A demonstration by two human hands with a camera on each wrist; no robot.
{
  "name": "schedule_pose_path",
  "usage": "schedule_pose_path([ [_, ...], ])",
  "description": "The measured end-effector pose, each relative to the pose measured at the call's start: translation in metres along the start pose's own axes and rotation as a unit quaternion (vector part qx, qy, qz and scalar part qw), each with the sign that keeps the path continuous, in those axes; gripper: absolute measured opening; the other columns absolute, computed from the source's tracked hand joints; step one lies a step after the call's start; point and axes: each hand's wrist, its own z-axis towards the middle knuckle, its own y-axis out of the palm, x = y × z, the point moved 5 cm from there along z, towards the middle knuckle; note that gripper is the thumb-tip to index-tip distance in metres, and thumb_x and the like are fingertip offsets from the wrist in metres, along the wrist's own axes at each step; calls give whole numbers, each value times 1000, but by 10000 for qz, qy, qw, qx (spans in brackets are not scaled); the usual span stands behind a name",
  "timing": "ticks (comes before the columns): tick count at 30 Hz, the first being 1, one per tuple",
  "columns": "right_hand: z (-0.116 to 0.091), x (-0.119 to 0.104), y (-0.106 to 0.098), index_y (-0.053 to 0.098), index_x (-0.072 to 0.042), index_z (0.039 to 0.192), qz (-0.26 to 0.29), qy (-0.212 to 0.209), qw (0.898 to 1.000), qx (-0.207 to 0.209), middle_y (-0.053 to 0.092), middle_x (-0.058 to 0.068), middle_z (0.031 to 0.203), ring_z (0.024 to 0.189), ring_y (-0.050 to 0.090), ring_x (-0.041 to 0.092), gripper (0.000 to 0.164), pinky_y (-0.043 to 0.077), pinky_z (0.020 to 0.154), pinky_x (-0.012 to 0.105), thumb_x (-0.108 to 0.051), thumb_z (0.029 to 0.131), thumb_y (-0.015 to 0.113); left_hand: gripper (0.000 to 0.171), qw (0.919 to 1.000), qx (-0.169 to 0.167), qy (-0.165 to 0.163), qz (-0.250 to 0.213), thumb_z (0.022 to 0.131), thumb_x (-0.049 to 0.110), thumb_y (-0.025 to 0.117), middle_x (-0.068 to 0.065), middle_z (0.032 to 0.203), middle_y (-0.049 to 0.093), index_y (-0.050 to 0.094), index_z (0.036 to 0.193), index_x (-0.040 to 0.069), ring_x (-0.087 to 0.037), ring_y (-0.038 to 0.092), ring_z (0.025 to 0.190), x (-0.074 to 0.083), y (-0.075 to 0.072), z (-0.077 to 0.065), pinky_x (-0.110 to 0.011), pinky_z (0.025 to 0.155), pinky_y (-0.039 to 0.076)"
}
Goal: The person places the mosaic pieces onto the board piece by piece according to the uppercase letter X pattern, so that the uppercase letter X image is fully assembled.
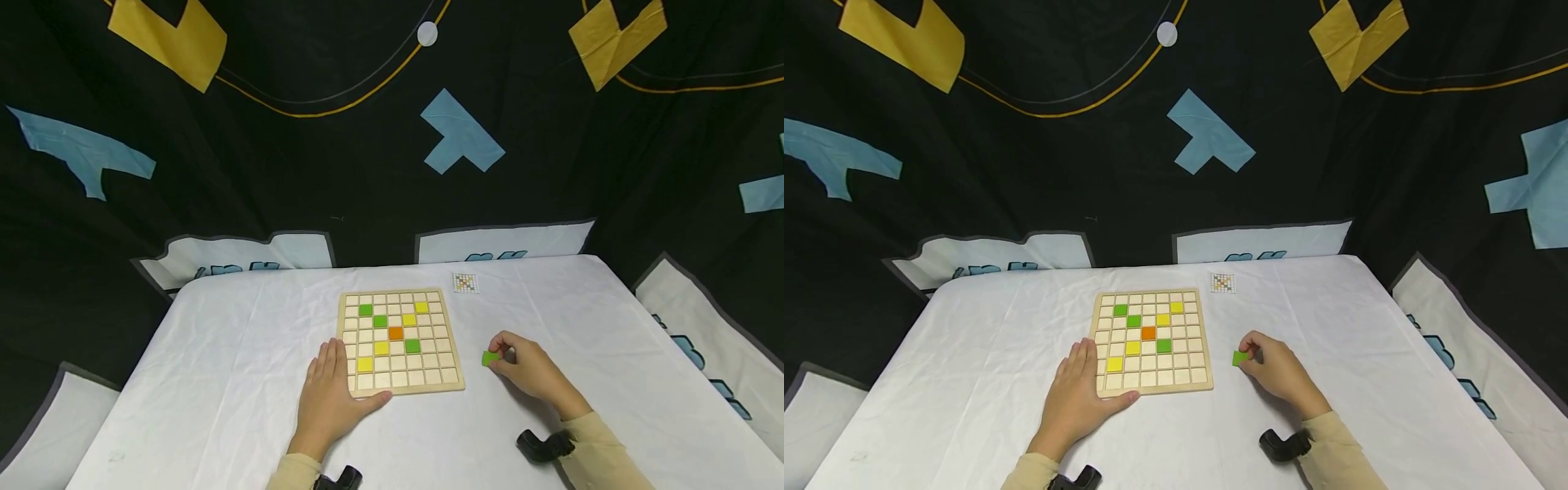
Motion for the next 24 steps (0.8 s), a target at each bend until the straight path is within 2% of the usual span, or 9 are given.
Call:
schedule_pose_path([
  [6, 7, -11, 9, 63, -16, 99, 469, -78, 9985, 254, 63, -1, 88, 64, 49, 11, 16, 42, 58, 22, -11, 88, 74, 136, 10000, -22, 4, 48, 67, 89, 58, -18, 166, 13, 14, 157, -3, -34, 10, 155, 0, 0, 0, -52, 125, 16],
  [16, 17, -50, 42, 64, -22, 97, 778, -333, 9963, -124, 62, -8, 85, 63, 48, 10, 15, 42, 56, 22, -16, 89, 75, 136, 10000, -58, -23, 41, 67, 89, 59, -17, 166, 11, 12, 157, -2, -33, 9, 156, 0, -1, 1, -52, 125, 15],
  [24, 22, -63, 60, 64, -22, 97, 850, -515, 9948, -207, 60, -9, 82, 65, 49, 8, 16, 42, 56, 20, -14, 89, 75, 137, 10000, -15, -12, 54, 67, 89, 58, -18, 166, 13, 14, 157, -3, -34, 11, 155, 0, 0, 1, -53, 124, 17],
])
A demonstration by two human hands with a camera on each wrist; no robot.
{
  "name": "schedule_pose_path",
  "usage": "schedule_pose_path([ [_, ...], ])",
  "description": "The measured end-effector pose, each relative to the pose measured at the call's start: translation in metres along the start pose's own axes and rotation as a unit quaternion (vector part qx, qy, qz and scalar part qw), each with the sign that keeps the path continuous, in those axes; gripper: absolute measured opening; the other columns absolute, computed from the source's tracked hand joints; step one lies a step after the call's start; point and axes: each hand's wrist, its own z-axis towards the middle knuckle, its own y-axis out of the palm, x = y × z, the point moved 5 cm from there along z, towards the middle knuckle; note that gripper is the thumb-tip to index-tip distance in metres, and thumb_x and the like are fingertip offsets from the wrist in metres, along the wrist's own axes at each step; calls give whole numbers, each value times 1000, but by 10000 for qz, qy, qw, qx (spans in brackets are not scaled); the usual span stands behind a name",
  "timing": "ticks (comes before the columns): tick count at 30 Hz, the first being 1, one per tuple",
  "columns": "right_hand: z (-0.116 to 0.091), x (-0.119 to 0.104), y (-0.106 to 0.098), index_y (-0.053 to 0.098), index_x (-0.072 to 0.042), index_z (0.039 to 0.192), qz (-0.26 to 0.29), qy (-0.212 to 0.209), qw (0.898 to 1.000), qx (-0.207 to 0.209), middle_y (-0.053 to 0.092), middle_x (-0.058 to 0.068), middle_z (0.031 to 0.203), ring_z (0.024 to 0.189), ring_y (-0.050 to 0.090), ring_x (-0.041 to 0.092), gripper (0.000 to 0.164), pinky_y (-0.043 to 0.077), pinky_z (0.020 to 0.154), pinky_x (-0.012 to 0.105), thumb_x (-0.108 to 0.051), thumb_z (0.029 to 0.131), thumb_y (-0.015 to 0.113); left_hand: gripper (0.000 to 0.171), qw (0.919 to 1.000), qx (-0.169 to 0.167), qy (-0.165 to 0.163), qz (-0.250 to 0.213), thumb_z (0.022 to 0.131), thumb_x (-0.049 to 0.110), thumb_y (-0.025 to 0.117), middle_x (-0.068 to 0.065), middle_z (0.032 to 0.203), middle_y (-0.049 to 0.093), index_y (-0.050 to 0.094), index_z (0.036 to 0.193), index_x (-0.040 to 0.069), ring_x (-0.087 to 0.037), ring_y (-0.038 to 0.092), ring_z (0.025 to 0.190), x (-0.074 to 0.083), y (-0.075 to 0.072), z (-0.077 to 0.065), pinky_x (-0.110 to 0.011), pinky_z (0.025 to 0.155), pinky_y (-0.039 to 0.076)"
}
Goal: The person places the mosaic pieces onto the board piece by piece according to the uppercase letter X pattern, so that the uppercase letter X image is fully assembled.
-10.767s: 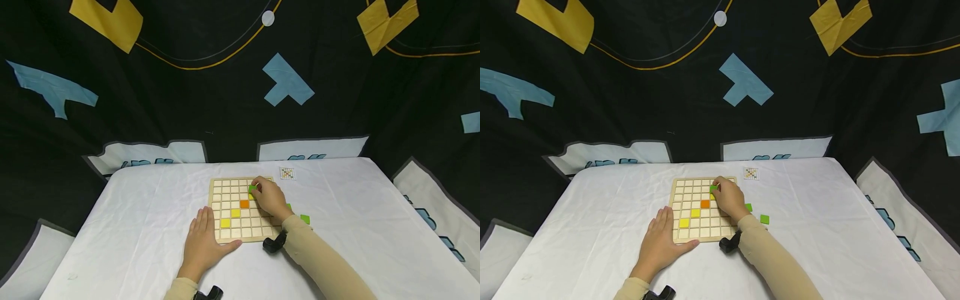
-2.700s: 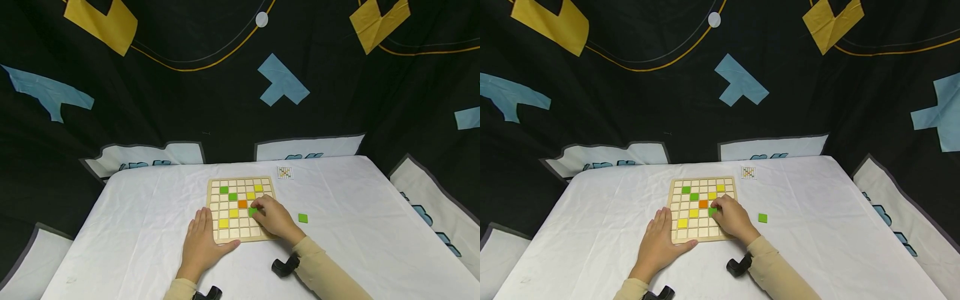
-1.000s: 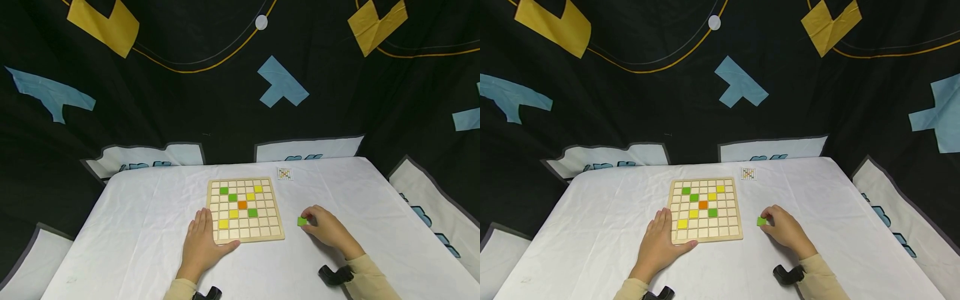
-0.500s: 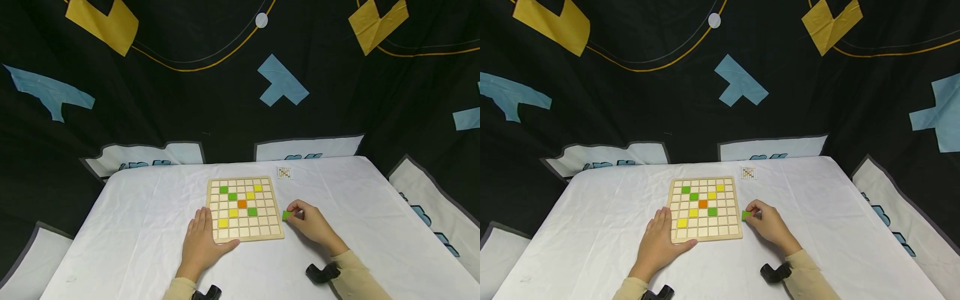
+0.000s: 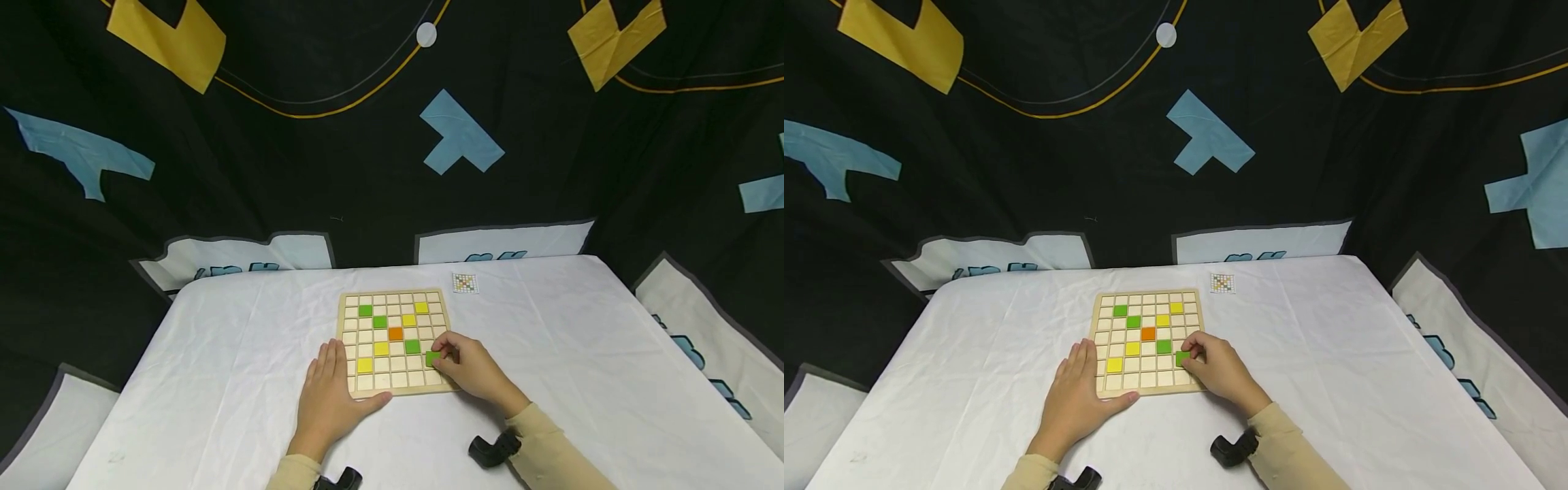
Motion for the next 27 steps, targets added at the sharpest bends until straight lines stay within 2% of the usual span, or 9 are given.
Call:
schedule_pose_path([
  [9, 0, -4, 3, 66, -22, 95, -167, -18, 9998, 107, 59, -8, 91, 75, 49, 9, 16, 42, 63, 21, -12, 87, 76, 137, 10000, -32, -13, -24, 67, 90, 57, -17, 166, 12, 12, 157, -2, -33, 9, 156, -2, -1, 0, -52, 125, 16],
  [17, 0, -4, 4, 70, -20, 97, -347, 95, 9993, 111, 60, -9, 93, 78, 51, 8, 13, 43, 66, 20, -14, 88, 76, 136, 10000, -90, -18, -39, 67, 89, 58, -17, 167, 11, 11, 158, -1, -33, 8, 156, -1, -2, 0, -52, 125, 15],
  [27, -2, -3, 5, 77, -15, 100, -436, 206, 9988, -51, 61, -9, 96, 71, 47, 10, 13, 41, 59, 22, -16, 87, 76, 137, 10000, -71, -24, -37, 67, 90, 57, -17, 166, 11, 12, 158, -1, -33, 9, 156, -1, -1, -1, -52, 125, 16],
])
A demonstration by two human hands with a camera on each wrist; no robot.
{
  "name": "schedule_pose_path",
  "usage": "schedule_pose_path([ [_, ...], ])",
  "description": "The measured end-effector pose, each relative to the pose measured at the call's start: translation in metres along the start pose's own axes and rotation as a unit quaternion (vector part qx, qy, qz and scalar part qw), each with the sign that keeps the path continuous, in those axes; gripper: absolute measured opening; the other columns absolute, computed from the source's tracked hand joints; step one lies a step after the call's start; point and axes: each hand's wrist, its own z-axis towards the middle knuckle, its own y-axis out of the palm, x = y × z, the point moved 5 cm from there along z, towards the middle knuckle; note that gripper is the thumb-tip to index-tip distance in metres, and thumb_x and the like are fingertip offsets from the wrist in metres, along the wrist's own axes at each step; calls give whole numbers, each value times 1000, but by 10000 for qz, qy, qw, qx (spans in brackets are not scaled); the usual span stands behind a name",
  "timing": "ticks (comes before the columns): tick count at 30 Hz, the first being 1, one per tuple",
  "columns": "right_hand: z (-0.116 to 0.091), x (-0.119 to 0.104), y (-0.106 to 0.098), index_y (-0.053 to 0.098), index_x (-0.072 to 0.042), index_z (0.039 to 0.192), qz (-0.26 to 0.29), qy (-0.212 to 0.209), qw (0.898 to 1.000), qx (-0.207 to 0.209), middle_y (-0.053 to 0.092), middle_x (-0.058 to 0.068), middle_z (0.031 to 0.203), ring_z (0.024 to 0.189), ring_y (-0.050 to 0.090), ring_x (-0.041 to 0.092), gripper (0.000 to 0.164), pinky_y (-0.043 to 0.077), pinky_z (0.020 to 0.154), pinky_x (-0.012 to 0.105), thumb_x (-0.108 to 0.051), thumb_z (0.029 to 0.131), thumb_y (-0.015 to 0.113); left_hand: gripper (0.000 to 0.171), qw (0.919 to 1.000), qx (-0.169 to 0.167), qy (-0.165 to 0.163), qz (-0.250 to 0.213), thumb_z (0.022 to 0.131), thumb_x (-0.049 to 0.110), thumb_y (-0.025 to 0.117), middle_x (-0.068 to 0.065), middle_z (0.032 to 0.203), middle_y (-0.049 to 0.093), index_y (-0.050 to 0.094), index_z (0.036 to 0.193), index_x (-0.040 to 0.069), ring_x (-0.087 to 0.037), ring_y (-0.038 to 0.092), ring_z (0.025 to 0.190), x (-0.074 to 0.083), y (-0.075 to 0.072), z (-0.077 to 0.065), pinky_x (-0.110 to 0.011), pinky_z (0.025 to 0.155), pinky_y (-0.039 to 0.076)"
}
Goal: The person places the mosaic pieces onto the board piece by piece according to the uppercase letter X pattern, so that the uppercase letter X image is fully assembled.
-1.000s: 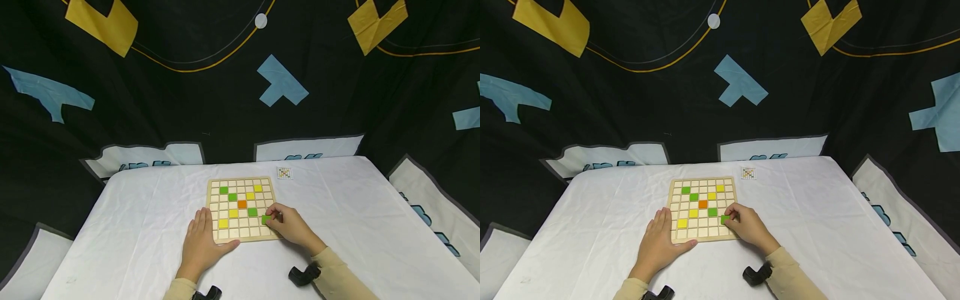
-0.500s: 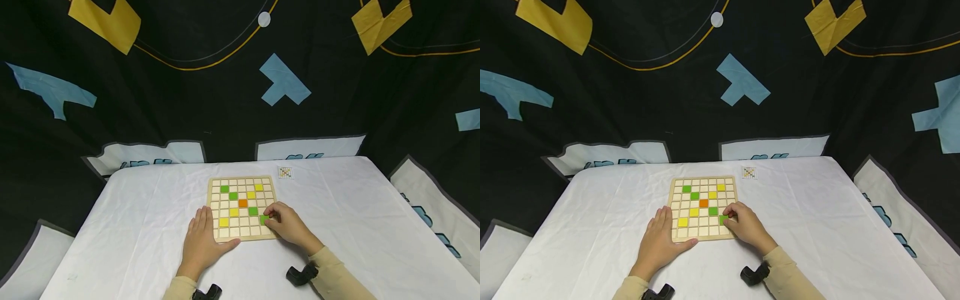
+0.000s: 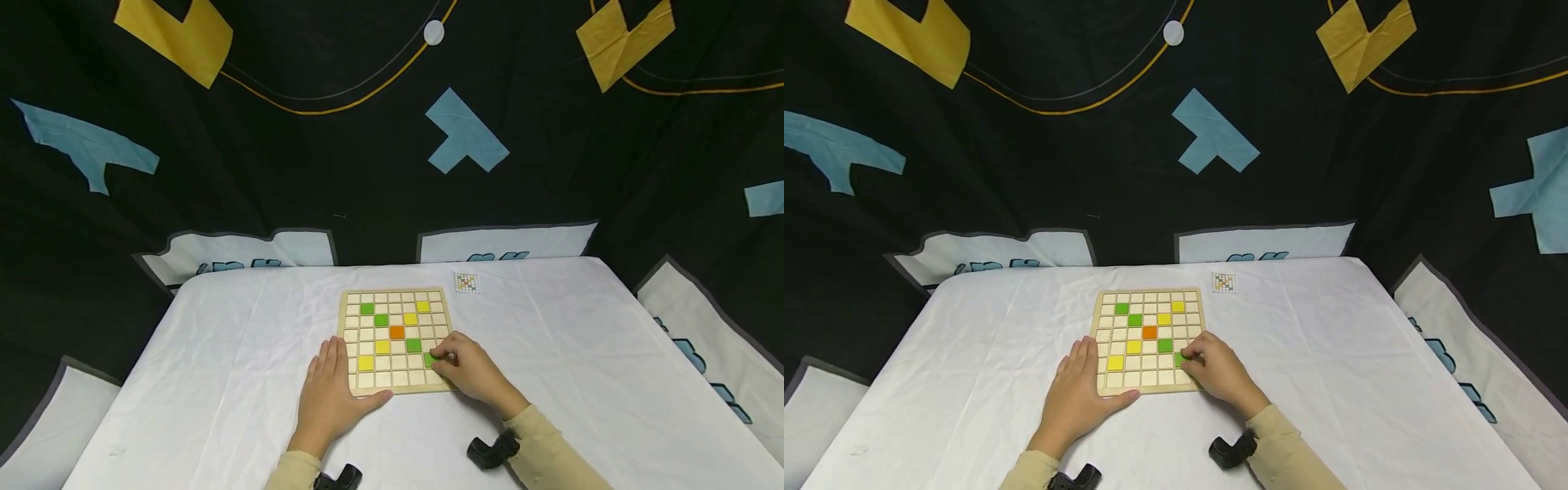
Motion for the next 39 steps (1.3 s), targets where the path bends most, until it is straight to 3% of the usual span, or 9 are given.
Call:
schedule_pose_path([
  [18, -6, 5, 1, 75, -14, 112, 107, -499, 9984, 256, 62, -7, 101, 73, 48, 7, 25, 44, 63, 20, -16, 87, 77, 136, 10000, 79, -4, -33, 67, 89, 58, -18, 166, 14, 14, 157, -2, -34, 11, 155, -1, 3, -1, -53, 124, 17],
  [39, -6, 5, 3, 71, -17, 121, -60, -370, 9993, -26, 57, -10, 107, 78, 46, 8, 31, 41, 67, 21, -21, 90, 73, 133, 9997, 224, 53, -76, 67, 85, 63, -20, 164, 19, 20, 156, -4, -36, 15, 154, 3, -1, -2, -54, 123, 20],
])
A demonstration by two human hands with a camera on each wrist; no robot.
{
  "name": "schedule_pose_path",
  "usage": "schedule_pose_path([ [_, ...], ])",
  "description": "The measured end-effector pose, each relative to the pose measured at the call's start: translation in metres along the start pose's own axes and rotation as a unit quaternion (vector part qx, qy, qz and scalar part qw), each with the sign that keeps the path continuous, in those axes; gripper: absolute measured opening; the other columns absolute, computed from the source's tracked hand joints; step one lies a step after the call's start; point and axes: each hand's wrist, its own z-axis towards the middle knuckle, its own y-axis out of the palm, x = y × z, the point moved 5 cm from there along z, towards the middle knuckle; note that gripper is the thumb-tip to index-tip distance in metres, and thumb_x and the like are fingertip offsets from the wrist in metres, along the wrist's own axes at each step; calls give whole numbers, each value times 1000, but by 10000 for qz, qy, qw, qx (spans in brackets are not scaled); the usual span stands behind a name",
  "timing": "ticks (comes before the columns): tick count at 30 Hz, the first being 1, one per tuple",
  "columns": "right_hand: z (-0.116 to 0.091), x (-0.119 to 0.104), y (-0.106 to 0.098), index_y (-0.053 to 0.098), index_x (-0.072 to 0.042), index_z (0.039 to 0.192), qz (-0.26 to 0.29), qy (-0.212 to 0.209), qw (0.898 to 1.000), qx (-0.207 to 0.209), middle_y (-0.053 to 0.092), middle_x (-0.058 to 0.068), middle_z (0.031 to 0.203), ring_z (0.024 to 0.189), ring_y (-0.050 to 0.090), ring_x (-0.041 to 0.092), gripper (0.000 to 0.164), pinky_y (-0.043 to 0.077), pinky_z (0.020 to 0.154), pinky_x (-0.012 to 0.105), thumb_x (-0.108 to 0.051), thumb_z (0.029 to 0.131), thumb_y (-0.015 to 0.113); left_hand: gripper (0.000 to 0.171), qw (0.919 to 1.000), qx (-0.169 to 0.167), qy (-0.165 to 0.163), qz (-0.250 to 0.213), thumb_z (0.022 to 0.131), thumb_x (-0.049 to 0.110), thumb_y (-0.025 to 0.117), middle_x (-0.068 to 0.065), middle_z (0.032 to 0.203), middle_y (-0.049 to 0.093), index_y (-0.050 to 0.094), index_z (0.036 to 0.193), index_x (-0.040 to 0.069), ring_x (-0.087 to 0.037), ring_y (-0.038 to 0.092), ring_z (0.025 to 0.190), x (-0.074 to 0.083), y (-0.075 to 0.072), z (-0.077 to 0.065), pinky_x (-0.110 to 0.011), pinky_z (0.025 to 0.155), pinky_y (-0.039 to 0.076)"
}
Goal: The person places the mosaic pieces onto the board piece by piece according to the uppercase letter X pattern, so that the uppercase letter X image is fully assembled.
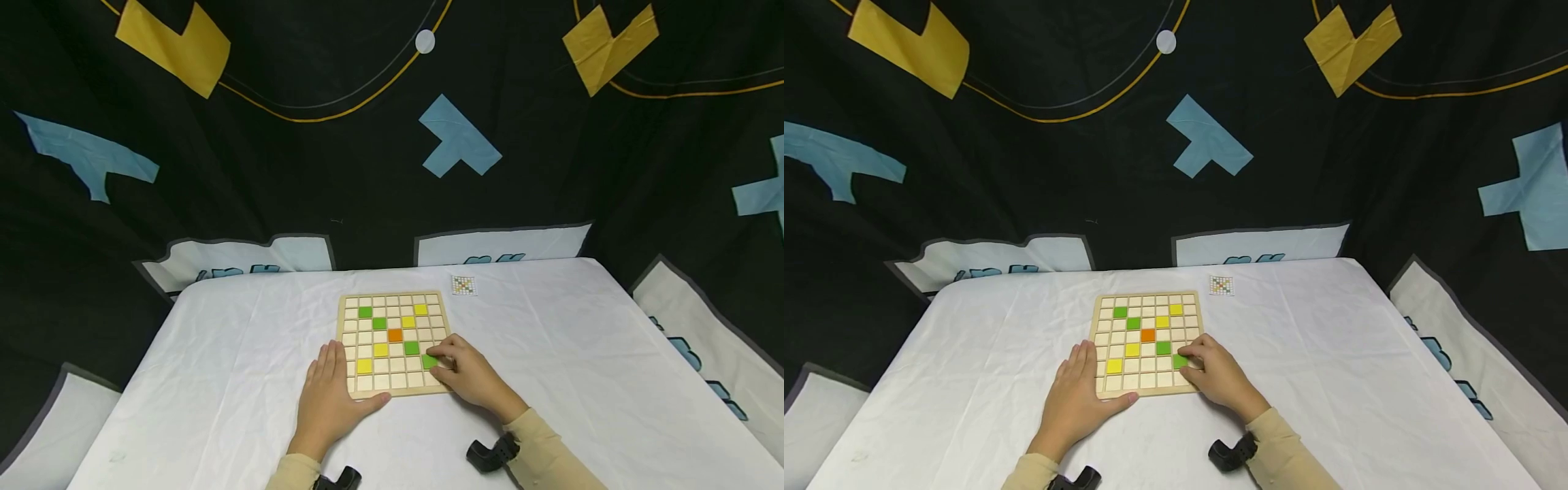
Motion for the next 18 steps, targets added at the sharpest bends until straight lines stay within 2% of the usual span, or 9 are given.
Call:
schedule_pose_path([
  [9, 1, 1, 0, 70, -15, 121, 16, 94, 9999, -108, 56, -8, 106, 84, 47, 10, 31, 39, 73, 23, -19, 90, 74, 135, 9999, -108, -27, -2, 67, 87, 60, -18, 165, 15, 15, 157, -3, -34, 13, 155, -1, 2, 0, -53, 124, 18],
  [18, 2, 1, -1, 70, -16, 121, 37, 53, 9999, -107, 57, -7, 107, 86, 47, 11, 31, 38, 74, 24, -19, 91, 73, 135, 9999, -111, -32, -2, 67, 88, 60, -18, 165, 15, 16, 157, -3, -35, 13, 155, -1, 3, 1, -54, 124, 18],
])
